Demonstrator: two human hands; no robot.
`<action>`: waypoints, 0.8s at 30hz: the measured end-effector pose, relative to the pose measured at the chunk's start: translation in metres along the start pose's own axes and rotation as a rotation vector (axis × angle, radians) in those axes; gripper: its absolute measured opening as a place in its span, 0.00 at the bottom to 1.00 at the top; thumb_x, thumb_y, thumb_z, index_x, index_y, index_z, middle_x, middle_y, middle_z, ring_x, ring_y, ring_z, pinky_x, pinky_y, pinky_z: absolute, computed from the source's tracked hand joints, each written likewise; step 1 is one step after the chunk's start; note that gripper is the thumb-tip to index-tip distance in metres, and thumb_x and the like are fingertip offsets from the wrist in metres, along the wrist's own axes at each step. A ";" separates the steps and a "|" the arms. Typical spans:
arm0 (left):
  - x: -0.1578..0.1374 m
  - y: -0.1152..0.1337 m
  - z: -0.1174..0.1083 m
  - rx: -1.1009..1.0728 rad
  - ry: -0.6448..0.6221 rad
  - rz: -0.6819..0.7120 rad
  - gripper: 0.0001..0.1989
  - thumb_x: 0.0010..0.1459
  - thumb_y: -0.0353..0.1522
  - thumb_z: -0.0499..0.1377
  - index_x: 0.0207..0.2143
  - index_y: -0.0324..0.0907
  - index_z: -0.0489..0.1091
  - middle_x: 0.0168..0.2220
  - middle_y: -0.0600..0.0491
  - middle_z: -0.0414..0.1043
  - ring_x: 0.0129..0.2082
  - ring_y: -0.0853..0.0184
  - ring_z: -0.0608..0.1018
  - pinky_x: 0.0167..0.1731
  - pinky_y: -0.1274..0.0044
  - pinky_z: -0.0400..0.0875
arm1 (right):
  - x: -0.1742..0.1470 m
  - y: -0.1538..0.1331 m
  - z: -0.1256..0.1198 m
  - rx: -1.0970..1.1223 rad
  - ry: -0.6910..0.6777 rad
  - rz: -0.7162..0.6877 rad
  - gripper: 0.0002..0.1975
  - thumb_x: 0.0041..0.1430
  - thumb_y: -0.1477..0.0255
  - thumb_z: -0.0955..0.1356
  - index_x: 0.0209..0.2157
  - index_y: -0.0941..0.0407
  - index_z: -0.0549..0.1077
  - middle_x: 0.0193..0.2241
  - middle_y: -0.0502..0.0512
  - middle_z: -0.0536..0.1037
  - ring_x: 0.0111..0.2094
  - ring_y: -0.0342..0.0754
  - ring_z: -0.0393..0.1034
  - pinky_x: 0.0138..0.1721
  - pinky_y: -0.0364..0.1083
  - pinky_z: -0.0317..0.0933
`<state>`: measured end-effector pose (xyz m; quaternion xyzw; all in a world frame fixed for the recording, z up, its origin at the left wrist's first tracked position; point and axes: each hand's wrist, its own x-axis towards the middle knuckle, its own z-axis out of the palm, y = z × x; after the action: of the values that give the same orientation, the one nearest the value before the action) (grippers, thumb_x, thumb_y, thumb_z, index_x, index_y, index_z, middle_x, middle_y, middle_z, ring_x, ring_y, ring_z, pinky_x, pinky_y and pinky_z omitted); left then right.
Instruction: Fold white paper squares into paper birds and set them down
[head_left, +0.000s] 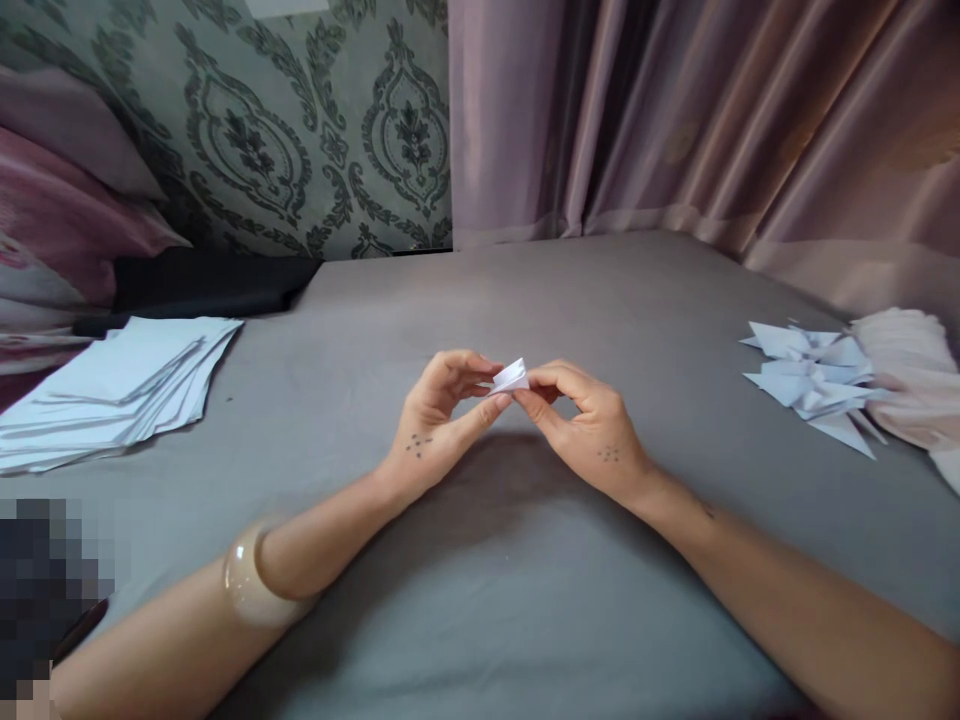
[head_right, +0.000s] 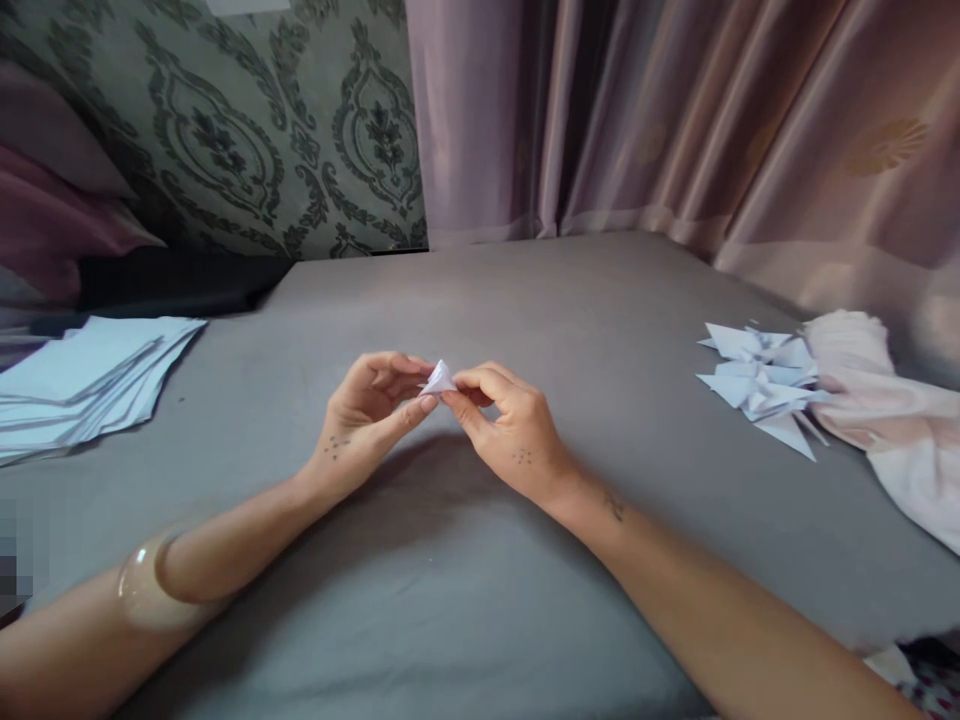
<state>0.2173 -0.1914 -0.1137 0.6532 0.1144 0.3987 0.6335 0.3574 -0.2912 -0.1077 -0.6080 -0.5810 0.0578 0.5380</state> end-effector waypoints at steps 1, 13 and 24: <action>0.000 0.000 -0.001 0.040 -0.007 0.029 0.11 0.54 0.30 0.66 0.39 0.44 0.69 0.42 0.52 0.71 0.46 0.65 0.74 0.49 0.72 0.69 | 0.000 0.000 0.000 -0.018 -0.002 -0.016 0.05 0.62 0.66 0.67 0.34 0.52 0.73 0.31 0.51 0.76 0.33 0.45 0.71 0.36 0.46 0.67; 0.001 0.001 -0.003 0.128 -0.015 0.081 0.03 0.55 0.30 0.65 0.33 0.41 0.75 0.39 0.50 0.73 0.43 0.65 0.75 0.47 0.72 0.71 | -0.004 -0.002 0.001 -0.113 0.018 -0.088 0.04 0.62 0.67 0.68 0.38 0.51 0.71 0.33 0.51 0.76 0.33 0.45 0.71 0.39 0.47 0.67; 0.002 -0.004 -0.004 -0.075 -0.025 -0.096 0.04 0.52 0.30 0.67 0.31 0.40 0.77 0.38 0.52 0.75 0.35 0.69 0.75 0.30 0.80 0.74 | -0.002 -0.009 0.001 -0.038 0.066 -0.134 0.04 0.60 0.73 0.69 0.37 0.53 0.70 0.32 0.50 0.73 0.33 0.42 0.69 0.37 0.45 0.66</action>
<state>0.2179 -0.1864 -0.1167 0.6277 0.1225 0.3635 0.6774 0.3501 -0.2942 -0.1030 -0.5795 -0.6034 -0.0095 0.5477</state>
